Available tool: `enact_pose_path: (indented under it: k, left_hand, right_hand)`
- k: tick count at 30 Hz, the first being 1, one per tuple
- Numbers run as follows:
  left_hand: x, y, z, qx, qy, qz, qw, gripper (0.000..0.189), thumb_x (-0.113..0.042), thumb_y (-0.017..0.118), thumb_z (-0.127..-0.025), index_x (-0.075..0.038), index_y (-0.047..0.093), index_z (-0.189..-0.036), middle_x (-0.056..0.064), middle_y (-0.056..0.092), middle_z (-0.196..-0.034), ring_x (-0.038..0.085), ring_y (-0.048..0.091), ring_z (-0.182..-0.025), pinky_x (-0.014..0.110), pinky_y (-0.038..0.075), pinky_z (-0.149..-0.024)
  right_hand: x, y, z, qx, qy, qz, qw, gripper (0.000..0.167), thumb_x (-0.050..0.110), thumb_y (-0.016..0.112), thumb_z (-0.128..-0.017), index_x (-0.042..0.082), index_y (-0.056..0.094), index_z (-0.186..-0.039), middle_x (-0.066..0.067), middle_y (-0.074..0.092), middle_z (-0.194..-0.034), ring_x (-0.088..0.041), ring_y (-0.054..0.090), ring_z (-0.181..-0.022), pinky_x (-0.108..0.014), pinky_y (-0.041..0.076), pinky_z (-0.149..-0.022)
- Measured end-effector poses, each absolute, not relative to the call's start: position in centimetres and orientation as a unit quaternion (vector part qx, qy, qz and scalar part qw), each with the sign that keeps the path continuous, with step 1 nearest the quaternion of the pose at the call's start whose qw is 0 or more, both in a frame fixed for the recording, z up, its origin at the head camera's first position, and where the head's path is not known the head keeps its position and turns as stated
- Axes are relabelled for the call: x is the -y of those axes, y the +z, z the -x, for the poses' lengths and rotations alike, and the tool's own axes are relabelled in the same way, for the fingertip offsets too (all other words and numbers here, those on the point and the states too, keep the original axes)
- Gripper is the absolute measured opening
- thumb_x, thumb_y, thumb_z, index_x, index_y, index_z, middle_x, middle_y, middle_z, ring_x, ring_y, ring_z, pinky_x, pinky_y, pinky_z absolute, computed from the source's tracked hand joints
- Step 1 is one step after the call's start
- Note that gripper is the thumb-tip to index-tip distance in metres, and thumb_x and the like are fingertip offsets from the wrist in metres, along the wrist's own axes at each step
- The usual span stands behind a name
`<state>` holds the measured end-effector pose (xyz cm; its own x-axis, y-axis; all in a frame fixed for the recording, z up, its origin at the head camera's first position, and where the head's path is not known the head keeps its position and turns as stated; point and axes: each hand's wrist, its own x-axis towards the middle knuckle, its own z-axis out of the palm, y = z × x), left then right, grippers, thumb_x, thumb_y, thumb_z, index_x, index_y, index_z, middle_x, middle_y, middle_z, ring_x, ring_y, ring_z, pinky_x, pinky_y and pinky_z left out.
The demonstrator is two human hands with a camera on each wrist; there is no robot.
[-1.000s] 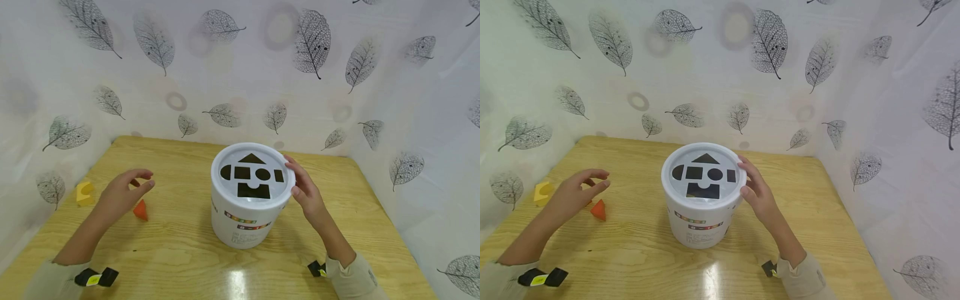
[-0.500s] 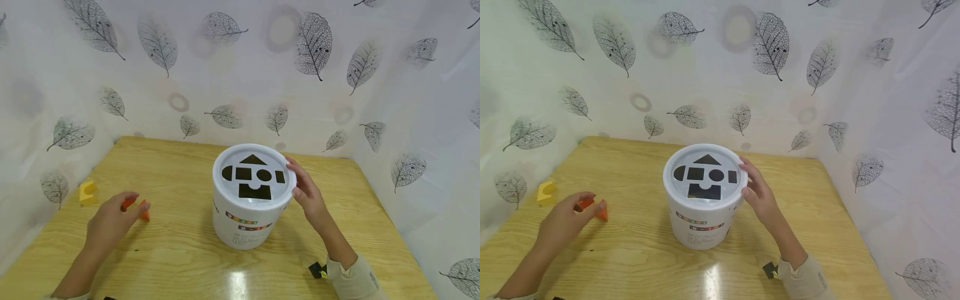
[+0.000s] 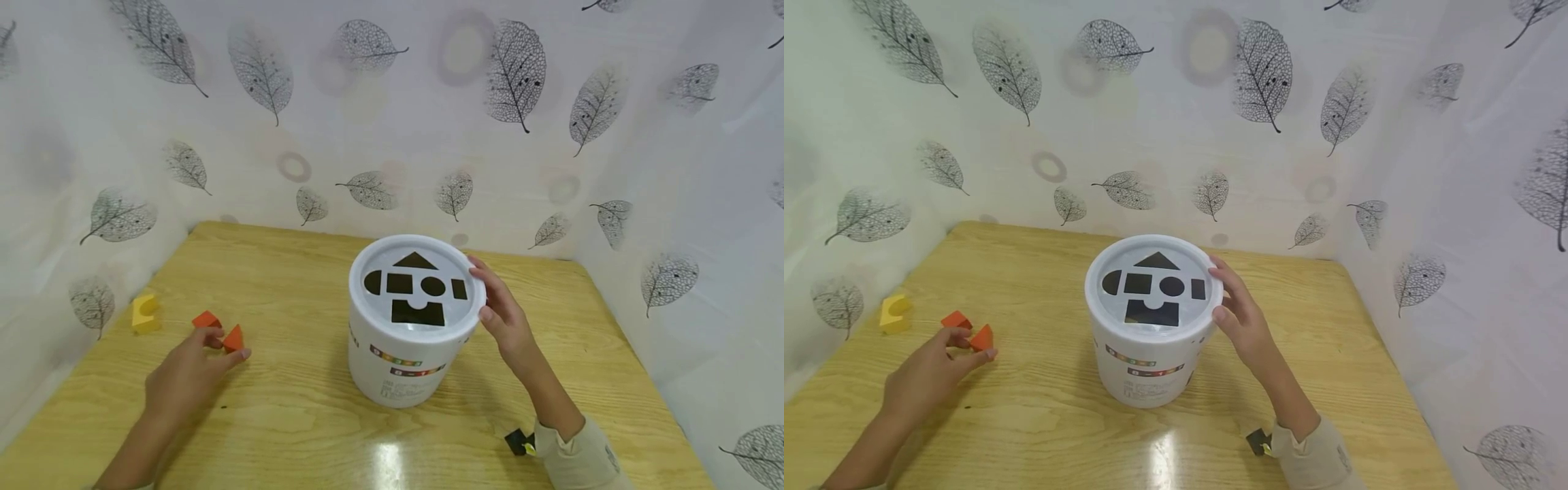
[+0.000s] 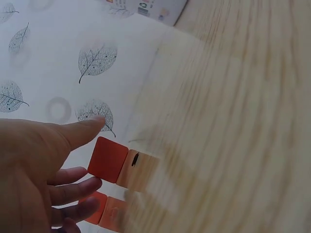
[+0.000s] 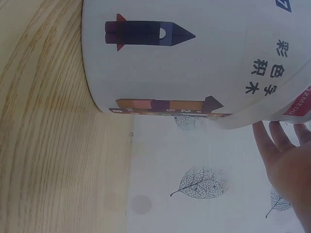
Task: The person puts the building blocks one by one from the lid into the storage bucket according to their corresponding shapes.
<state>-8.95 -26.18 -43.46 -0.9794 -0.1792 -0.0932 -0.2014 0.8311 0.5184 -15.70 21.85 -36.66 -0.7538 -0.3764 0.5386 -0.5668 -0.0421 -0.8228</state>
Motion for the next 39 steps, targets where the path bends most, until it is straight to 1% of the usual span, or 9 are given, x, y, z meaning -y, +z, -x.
enact_pose_path:
  k: [6, 11, 15, 18, 21, 25, 30, 34, 39]
  left_hand:
    - [26.0, -44.0, 9.1, -0.952, 0.291, 0.087, 0.040, 0.090, -0.078, 0.056, -0.086, -0.008, 0.049, -0.142, 0.014, 0.061, -0.138, 0.040, 0.061, -0.116, 0.050, 0.043, -0.076]
    - [25.8, -44.4, 9.5, -0.953, 0.292, 0.079, 0.034, 0.086, -0.078, 0.057, -0.085, -0.009, 0.052, -0.137, 0.014, 0.063, -0.136, 0.040, 0.061, -0.117, 0.052, 0.043, -0.078]
    - [25.4, -44.5, 10.0, -0.957, 0.278, 0.084, 0.022, 0.086, -0.081, 0.056, -0.083, -0.010, 0.056, -0.131, 0.014, 0.064, -0.132, 0.038, 0.062, -0.114, 0.047, 0.044, -0.074]
    - [25.3, -44.5, 10.3, -0.958, 0.275, 0.084, 0.019, 0.084, -0.081, 0.056, -0.082, -0.011, 0.056, -0.129, 0.013, 0.065, -0.130, 0.035, 0.064, -0.111, 0.041, 0.043, -0.069]
    - [25.4, -44.5, 10.4, -0.956, 0.282, 0.074, 0.018, 0.081, -0.077, 0.058, -0.085, -0.012, 0.056, -0.133, 0.011, 0.065, -0.127, 0.030, 0.065, -0.105, 0.036, 0.042, -0.066]
    - [25.4, -44.5, 10.5, -0.949, 0.309, 0.050, 0.024, 0.072, -0.065, 0.061, -0.091, -0.012, 0.056, -0.139, 0.010, 0.065, -0.125, 0.024, 0.064, -0.100, 0.032, 0.044, -0.066]
    - [25.2, -44.4, 10.5, -0.939, 0.342, 0.037, 0.030, 0.062, -0.050, 0.062, -0.097, -0.010, 0.052, -0.143, 0.013, 0.062, -0.131, 0.022, 0.061, -0.100, 0.030, 0.042, -0.067]
    - [25.0, -44.3, 10.6, -0.933, 0.356, 0.040, 0.030, 0.061, -0.047, 0.063, -0.097, -0.009, 0.050, -0.143, 0.013, 0.061, -0.133, 0.022, 0.058, -0.099, 0.030, 0.040, -0.069]
    - [25.0, -44.6, 11.0, -0.933, 0.358, 0.030, 0.029, 0.064, -0.053, 0.063, -0.096, -0.011, 0.051, -0.142, 0.013, 0.062, -0.133, 0.022, 0.060, -0.102, 0.030, 0.042, -0.072]
  right_hand:
    - [-21.8, -36.4, 15.5, 0.688, 0.637, -0.340, 0.072, 0.052, 0.023, 0.051, -0.107, 0.001, 0.038, -0.152, -0.010, 0.024, -0.166, -0.015, 0.038, -0.147, -0.024, 0.045, -0.106]
    - [-21.9, -36.4, 15.4, 0.690, 0.638, -0.336, 0.069, 0.054, 0.025, 0.051, -0.106, 0.000, 0.037, -0.152, -0.010, 0.025, -0.166, -0.015, 0.038, -0.147, -0.024, 0.045, -0.106]
    - [-22.0, -36.5, 15.4, 0.690, 0.639, -0.334, 0.068, 0.053, 0.024, 0.051, -0.107, 0.000, 0.037, -0.152, -0.010, 0.024, -0.166, -0.016, 0.038, -0.147, -0.025, 0.045, -0.106]
    - [-22.0, -36.5, 15.4, 0.690, 0.638, -0.335, 0.066, 0.052, 0.023, 0.051, -0.107, 0.001, 0.037, -0.152, -0.010, 0.024, -0.166, -0.016, 0.038, -0.147, -0.025, 0.045, -0.106]
    - [-21.9, -36.6, 15.5, 0.689, 0.638, -0.337, 0.065, 0.052, 0.023, 0.051, -0.107, 0.001, 0.037, -0.152, -0.009, 0.024, -0.166, -0.016, 0.037, -0.147, -0.025, 0.045, -0.106]
    - [-21.9, -36.6, 15.7, 0.690, 0.636, -0.338, 0.067, 0.053, 0.024, 0.051, -0.107, 0.001, 0.037, -0.152, -0.009, 0.024, -0.166, -0.016, 0.036, -0.148, -0.024, 0.045, -0.106]
    - [-22.0, -36.7, 15.7, 0.694, 0.634, -0.335, 0.067, 0.055, 0.027, 0.051, -0.106, 0.000, 0.036, -0.152, -0.009, 0.024, -0.166, -0.015, 0.037, -0.147, -0.024, 0.045, -0.106]
    - [-22.0, -36.8, 15.6, 0.694, 0.634, -0.333, 0.069, 0.057, 0.029, 0.052, -0.106, -0.001, 0.036, -0.152, -0.010, 0.024, -0.166, -0.015, 0.038, -0.147, -0.024, 0.046, -0.105]
    - [-22.0, -36.8, 15.7, 0.694, 0.634, -0.334, 0.070, 0.056, 0.029, 0.052, -0.106, 0.000, 0.036, -0.152, -0.009, 0.024, -0.166, -0.015, 0.038, -0.147, -0.024, 0.046, -0.105]
